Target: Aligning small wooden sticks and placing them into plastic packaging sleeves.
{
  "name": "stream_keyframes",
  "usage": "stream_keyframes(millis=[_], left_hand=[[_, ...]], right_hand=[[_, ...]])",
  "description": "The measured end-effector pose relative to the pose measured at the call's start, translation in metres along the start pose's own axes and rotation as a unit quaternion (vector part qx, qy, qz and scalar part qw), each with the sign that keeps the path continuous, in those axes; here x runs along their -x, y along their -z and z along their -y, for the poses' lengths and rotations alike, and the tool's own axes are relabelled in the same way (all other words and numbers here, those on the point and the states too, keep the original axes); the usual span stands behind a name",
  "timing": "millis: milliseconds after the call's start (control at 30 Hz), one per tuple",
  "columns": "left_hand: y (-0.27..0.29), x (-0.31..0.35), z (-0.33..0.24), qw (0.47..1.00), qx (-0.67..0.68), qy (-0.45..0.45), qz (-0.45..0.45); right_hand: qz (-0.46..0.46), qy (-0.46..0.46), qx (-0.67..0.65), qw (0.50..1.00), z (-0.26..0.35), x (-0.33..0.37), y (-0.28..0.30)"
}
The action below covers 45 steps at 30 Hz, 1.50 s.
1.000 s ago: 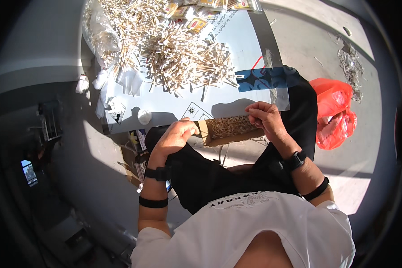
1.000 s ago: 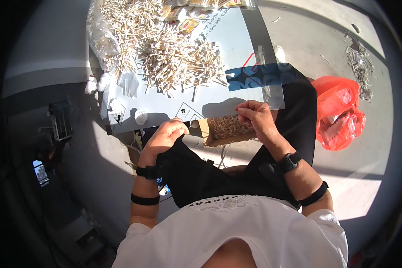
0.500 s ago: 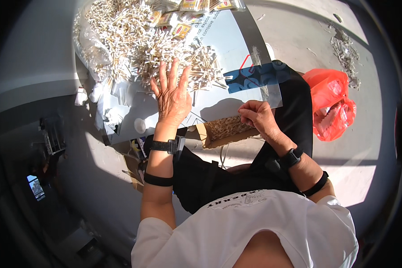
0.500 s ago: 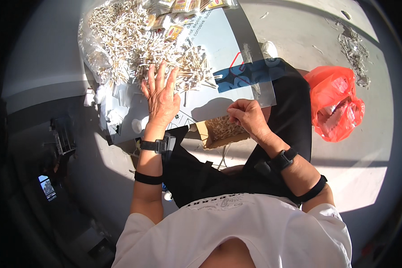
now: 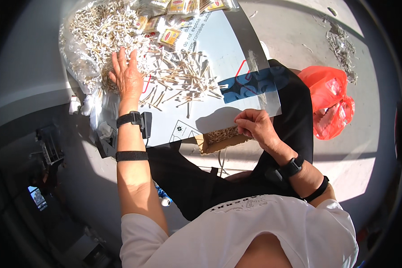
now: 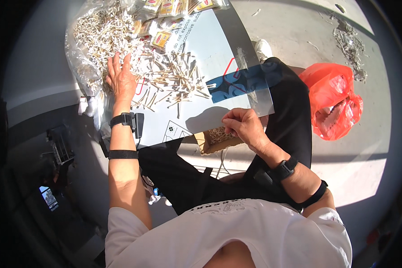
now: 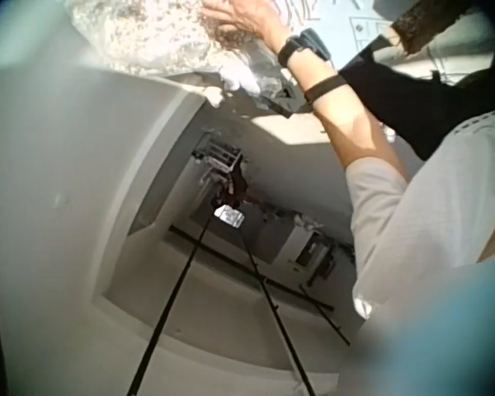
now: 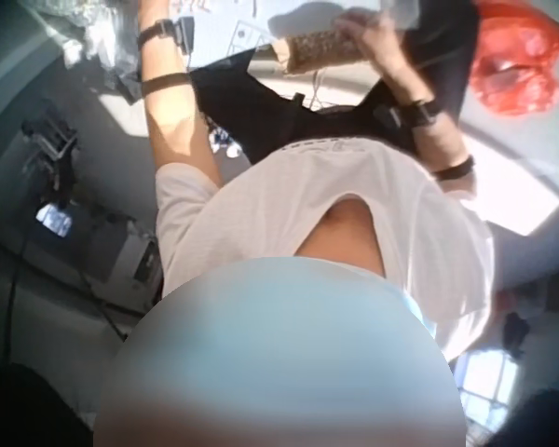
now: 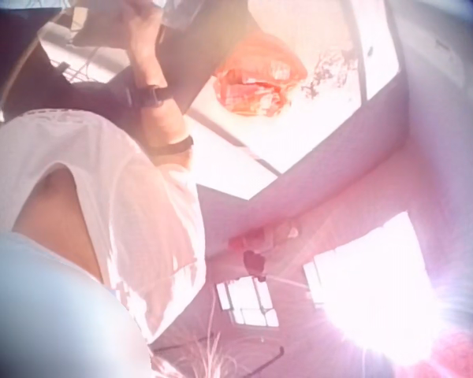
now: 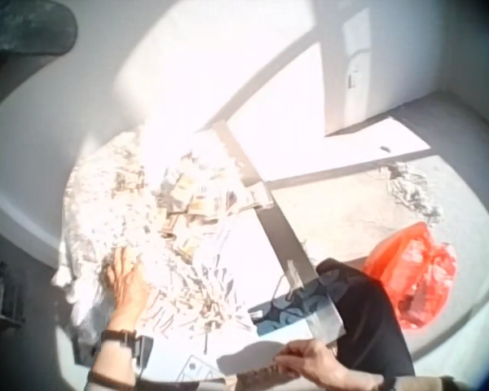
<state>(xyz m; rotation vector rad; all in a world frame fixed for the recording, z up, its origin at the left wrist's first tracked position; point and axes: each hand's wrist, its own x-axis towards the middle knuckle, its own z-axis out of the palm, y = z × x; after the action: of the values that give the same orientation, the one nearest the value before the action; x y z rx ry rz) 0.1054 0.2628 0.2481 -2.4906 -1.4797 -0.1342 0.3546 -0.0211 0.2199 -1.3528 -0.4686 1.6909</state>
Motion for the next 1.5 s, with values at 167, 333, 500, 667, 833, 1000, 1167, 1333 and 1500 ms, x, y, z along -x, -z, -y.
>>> stream_keyframes(millis=[167, 333, 500, 667, 833, 1000, 1167, 1333, 1500], left_hand=[[0.009, -0.009, 0.024, 0.995, 0.043, 0.09, -0.004], [0.021, 0.004, 0.023, 0.983, 0.043, 0.011, -0.181], [0.023, 0.027, -0.037, 0.954, 0.296, -0.029, -0.039], [0.019, 0.036, -0.114, 0.948, 0.296, -0.115, 0.001], [0.001, 0.034, -0.099, 0.971, 0.222, -0.08, -0.039], [0.009, 0.037, -0.045, 0.981, 0.173, -0.013, -0.091], [0.025, 0.08, -0.038, 0.962, 0.246, 0.092, -0.073], [0.02, 0.158, -0.046, 0.952, 0.236, 0.195, -0.006], [0.01, 0.179, -0.056, 0.96, 0.161, 0.225, 0.035]], right_hand=[[0.0, 0.0, -0.001, 1.0, -0.001, -0.002, -0.006], [-0.002, 0.002, 0.014, 1.0, 0.004, -0.003, -0.006], [0.025, 0.045, 0.043, 0.998, 0.016, -0.013, -0.011], [0.011, 0.114, 0.085, 0.99, 0.023, -0.035, -0.01], [-0.02, 0.135, 0.148, 0.98, 0.034, -0.044, -0.012], [-0.04, 0.187, 0.188, 0.963, 0.029, -0.044, -0.009], [-0.113, 0.269, 0.316, 0.903, 0.04, -0.044, -0.002], [-0.132, 0.317, 0.445, 0.827, 0.044, -0.043, -0.003], [-0.121, 0.324, 0.49, 0.8, 0.04, -0.053, -0.011]])
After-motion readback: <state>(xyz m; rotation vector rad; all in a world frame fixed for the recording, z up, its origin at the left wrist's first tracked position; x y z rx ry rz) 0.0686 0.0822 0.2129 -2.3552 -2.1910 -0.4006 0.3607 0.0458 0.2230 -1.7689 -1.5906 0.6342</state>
